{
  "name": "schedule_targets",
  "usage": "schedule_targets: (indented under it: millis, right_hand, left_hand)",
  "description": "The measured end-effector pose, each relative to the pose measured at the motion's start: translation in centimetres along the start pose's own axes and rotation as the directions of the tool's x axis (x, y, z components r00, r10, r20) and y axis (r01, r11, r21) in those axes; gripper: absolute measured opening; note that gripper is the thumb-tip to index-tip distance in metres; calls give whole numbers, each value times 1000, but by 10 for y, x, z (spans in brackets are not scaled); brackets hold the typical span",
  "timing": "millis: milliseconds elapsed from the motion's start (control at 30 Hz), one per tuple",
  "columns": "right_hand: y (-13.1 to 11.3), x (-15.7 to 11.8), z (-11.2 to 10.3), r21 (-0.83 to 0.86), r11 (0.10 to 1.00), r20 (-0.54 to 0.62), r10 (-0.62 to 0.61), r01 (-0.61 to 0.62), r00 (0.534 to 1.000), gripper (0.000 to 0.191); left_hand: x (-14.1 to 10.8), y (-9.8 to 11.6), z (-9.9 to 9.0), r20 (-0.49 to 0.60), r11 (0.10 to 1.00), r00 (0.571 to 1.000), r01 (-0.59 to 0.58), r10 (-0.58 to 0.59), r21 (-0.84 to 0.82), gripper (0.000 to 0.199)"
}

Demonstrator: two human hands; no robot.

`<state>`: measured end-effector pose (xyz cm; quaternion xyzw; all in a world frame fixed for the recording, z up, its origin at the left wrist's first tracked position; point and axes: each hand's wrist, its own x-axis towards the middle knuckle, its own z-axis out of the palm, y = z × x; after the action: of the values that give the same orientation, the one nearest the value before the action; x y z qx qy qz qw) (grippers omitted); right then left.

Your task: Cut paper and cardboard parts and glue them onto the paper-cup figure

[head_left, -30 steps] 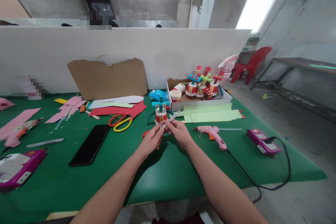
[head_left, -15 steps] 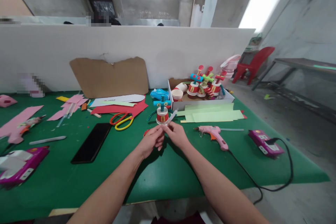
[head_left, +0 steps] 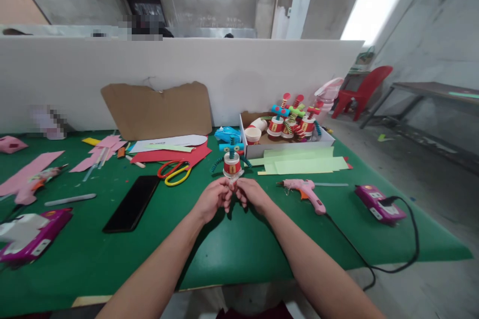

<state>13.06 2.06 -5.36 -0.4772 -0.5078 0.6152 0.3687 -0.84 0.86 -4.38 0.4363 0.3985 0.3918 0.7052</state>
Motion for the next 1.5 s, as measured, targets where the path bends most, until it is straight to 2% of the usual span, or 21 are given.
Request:
schedule_targets:
  millis: [67, 167, 233, 300, 333, 400, 467, 533, 567, 633, 700, 800, 900, 967, 1067, 1167, 1233, 1267, 1333, 1433, 1500]
  right_hand:
    - [-2, 0, 0, 149, 980, -17, 134, -130, 991, 35]
    - [-6, -1, -2, 242, 958, -49, 171, -154, 984, 30]
    - [-11, -3, -7, 282, 937, 34, 204, -205, 978, 22]
    - [-16, -7, -13, 317, 910, 179, 221, -269, 959, 17]
    - [-19, -9, -15, 331, 902, 242, 205, -279, 948, 16]
    - [-23, -13, -20, 353, 901, 318, 137, -251, 938, 17]
    - [-26, -15, -24, 367, 912, 316, 65, -185, 947, 18]
    - [-27, -16, -27, 340, 933, 260, 26, -117, 965, 18]
    - [-28, -16, -29, 318, 944, 229, 14, -88, 973, 17]
    - [-28, -15, -32, 289, 956, 193, -11, -46, 981, 16]
    - [-28, -15, -35, 309, 951, 187, -56, -5, 981, 17]
    - [-29, -16, -37, 360, 928, 168, -161, 92, 972, 20]
    - [-33, -21, -37, 413, 891, 141, -266, 187, 954, 24]
    - [-37, -24, -37, 462, 856, 118, -320, 233, 940, 26]
    - [-42, -28, -39, 529, 807, 85, -359, 264, 929, 25]
    - [-43, -28, -41, 582, 769, 72, -375, 266, 924, 23]
    - [-42, -27, -43, 618, 740, 81, -395, 265, 915, 21]
    - [-42, -26, -44, 635, 727, 87, -406, 263, 910, 20]
    - [-40, -24, -46, 658, 707, 96, -421, 260, 902, 18]
    - [-37, -23, -49, 670, 692, 84, -430, 269, 899, 16]
    - [-35, -22, -51, 668, 692, 72, -428, 276, 901, 17]
  left_hand:
    - [0, 1, 2, -15, 996, 1000, 4, -2, 91, 11]
    - [-3, 7, -1, 5, 957, 1000, -30, 30, 288, 10]
    - [-7, 16, -10, -55, 896, 986, -119, 157, 428, 11]
    - [-11, 25, -23, -160, 807, 935, -177, 317, 563, 13]
    - [-12, 28, -29, -170, 748, 917, -175, 360, 641, 14]
    - [-13, 31, -37, -83, 557, 910, -175, 407, 812, 16]
    - [-11, 26, -38, 59, 297, 914, -191, 401, 936, 17]
    - [-7, 18, -34, 133, 85, 922, -175, 364, 981, 22]
    - [-5, 13, -31, 139, 16, 929, -154, 343, 988, 26]
    - [-2, 6, -26, 139, -62, 940, -126, 311, 990, 32]
    - [-3, 2, -24, 172, -82, 945, -155, 278, 984, 32]
    - [-12, 5, -27, 252, -39, 940, -250, 230, 967, 30]
    - [-26, 12, -42, 295, 41, 924, -314, 242, 949, 32]
    - [-36, 17, -60, 273, 93, 913, -313, 303, 945, 32]
    - [-51, 20, -94, 124, 103, 892, -186, 436, 977, 31]
    - [-61, 18, -115, -2, -42, 874, 26, 486, 999, 29]
    - [-63, 14, -111, 9, -147, 853, 79, 521, 986, 32]
    - [-61, 12, -104, 52, -182, 842, 55, 536, 982, 35]
    - [-52, 6, -83, 217, -211, 832, -123, 511, 970, 40]
    - [-29, -1, -53, 450, -195, 851, -410, 271, 891, 48]
    - [-15, -5, -39, 502, -172, 855, -479, 132, 861, 55]
